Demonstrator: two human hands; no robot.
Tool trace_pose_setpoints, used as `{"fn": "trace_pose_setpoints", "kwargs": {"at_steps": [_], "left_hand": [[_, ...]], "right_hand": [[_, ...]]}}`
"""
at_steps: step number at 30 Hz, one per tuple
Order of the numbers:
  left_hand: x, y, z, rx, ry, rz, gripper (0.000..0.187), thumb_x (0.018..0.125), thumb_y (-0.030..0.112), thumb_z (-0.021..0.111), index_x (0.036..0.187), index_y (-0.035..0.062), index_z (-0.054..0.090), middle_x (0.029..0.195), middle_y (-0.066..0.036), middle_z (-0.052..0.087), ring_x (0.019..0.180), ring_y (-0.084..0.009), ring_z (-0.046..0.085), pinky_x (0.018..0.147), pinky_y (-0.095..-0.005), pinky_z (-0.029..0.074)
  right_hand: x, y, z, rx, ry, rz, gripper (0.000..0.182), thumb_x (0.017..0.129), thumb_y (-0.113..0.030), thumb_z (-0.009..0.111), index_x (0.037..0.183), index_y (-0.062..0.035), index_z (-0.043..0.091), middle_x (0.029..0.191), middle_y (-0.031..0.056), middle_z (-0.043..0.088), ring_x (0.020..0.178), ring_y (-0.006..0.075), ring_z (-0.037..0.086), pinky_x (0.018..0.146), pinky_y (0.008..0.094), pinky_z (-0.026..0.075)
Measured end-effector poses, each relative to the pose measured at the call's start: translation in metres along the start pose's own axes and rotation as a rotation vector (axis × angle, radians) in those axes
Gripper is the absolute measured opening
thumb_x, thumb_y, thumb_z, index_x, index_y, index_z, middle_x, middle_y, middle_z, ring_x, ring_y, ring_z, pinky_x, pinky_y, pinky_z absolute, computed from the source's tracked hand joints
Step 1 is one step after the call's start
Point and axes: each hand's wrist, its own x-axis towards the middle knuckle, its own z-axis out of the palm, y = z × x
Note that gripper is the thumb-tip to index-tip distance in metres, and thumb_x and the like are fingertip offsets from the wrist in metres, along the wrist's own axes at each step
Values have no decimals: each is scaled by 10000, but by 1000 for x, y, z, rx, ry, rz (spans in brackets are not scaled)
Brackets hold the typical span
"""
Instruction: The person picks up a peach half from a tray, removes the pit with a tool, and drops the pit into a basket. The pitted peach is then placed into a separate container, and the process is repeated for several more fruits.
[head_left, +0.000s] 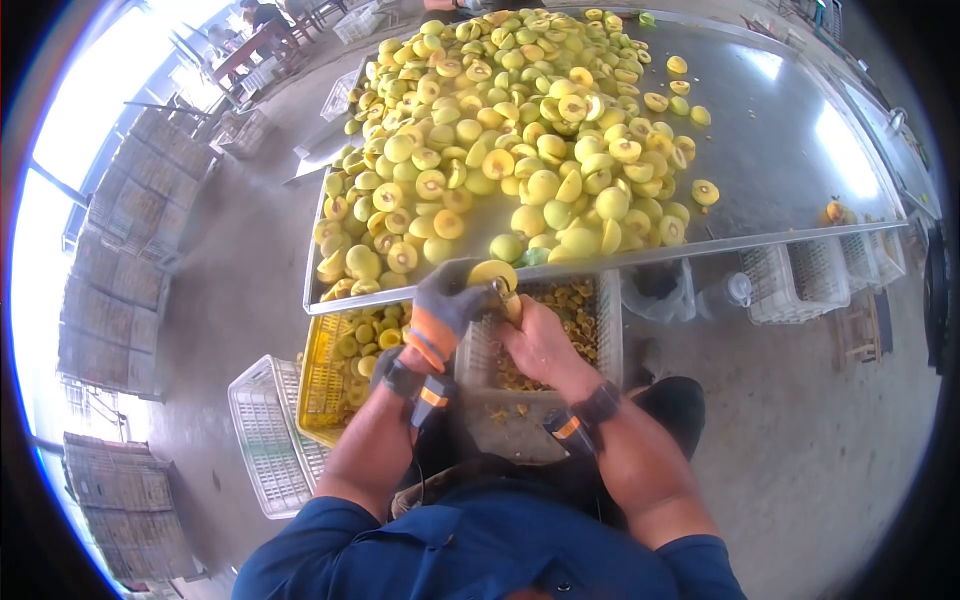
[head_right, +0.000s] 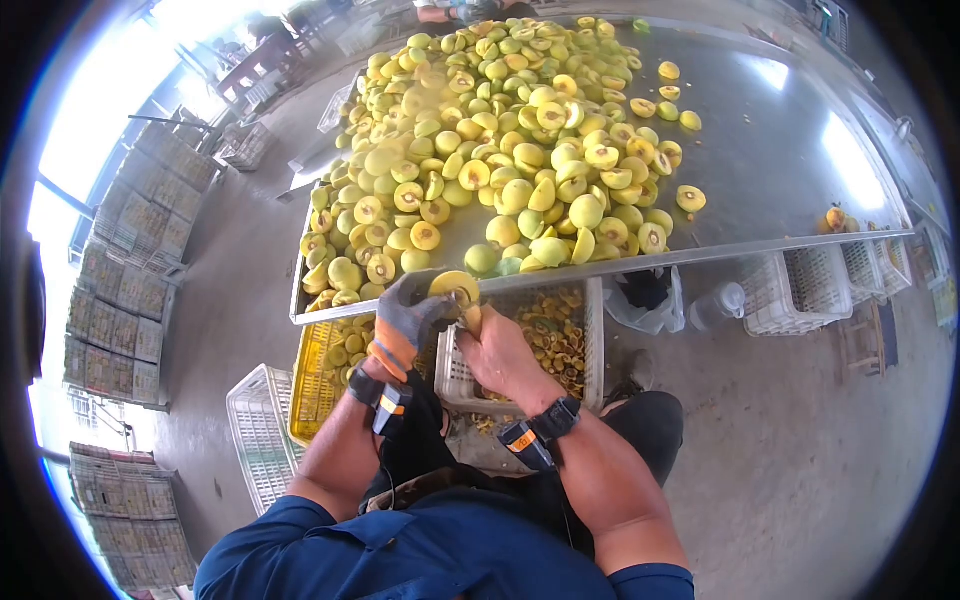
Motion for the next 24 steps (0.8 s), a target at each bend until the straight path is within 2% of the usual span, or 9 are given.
{"fn": "trace_pose_setpoints", "kwargs": {"at_steps": [5,7,10,13,14,16,20,23,24], "left_hand": [[-6,-18,8,153,56,119,390,895,34,790,1268,-14,689,1113,-142,766,974,-206,734,867,-315,601],[-11,-10,8,178,34,157,371,900,20,773,1261,-10,691,1090,-135,764,984,-207,729,893,-321,588],[5,-49,-7,446,6,575,284,961,46,721,1238,-10,698,1024,-108,752,998,-179,704,915,-311,563],[2,-36,0,697,99,539,255,986,53,668,1234,1,701,1047,-111,722,1013,-209,693,901,-324,553],[0,-31,5,433,114,395,240,998,66,656,1225,1,699,1047,-109,716,996,-205,684,879,-326,548],[-6,-28,12,-91,138,97,216,1021,91,634,1208,1,694,1047,-105,704,961,-197,667,834,-329,537],[-13,-29,20,314,200,411,160,1031,94,647,1155,-1,682,981,-83,685,902,-151,603,783,-329,517],[-15,-25,21,319,197,346,212,956,60,695,1161,9,676,987,-112,689,911,-213,627,786,-359,531],[-17,-20,23,238,195,256,269,912,45,714,1177,14,675,1010,-131,690,929,-258,647,792,-376,539]], "right_hand": [[-7,-16,-11,308,-211,262,280,952,-170,610,1114,53,659,935,270,722,901,464,692,822,494,532],[-8,5,2,152,-41,43,274,954,-178,606,1088,52,669,887,227,721,839,386,688,795,465,529],[-7,-2,-7,183,-99,117,274,955,-184,606,1070,55,674,867,194,718,819,307,679,795,435,526],[-11,-21,-19,292,-288,332,273,954,-176,608,1078,60,664,888,197,718,850,303,682,825,436,528],[-10,-24,-21,314,-350,387,272,954,-172,608,1084,62,660,897,202,719,862,311,686,837,441,529],[-10,-17,-12,227,-224,169,250,952,-164,612,1057,58,659,827,180,699,785,286,675,765,433,526],[-6,27,18,43,41,-140,216,966,-163,615,1007,43,664,734,101,669,676,216,643,667,390,504],[-11,-26,-12,370,-356,493,227,980,-174,619,1018,43,670,791,79,695,735,203,670,714,367,521],[-12,-25,-11,381,-350,478,230,982,-178,619,1021,43,671,803,78,699,750,207,674,727,374,525]]}}
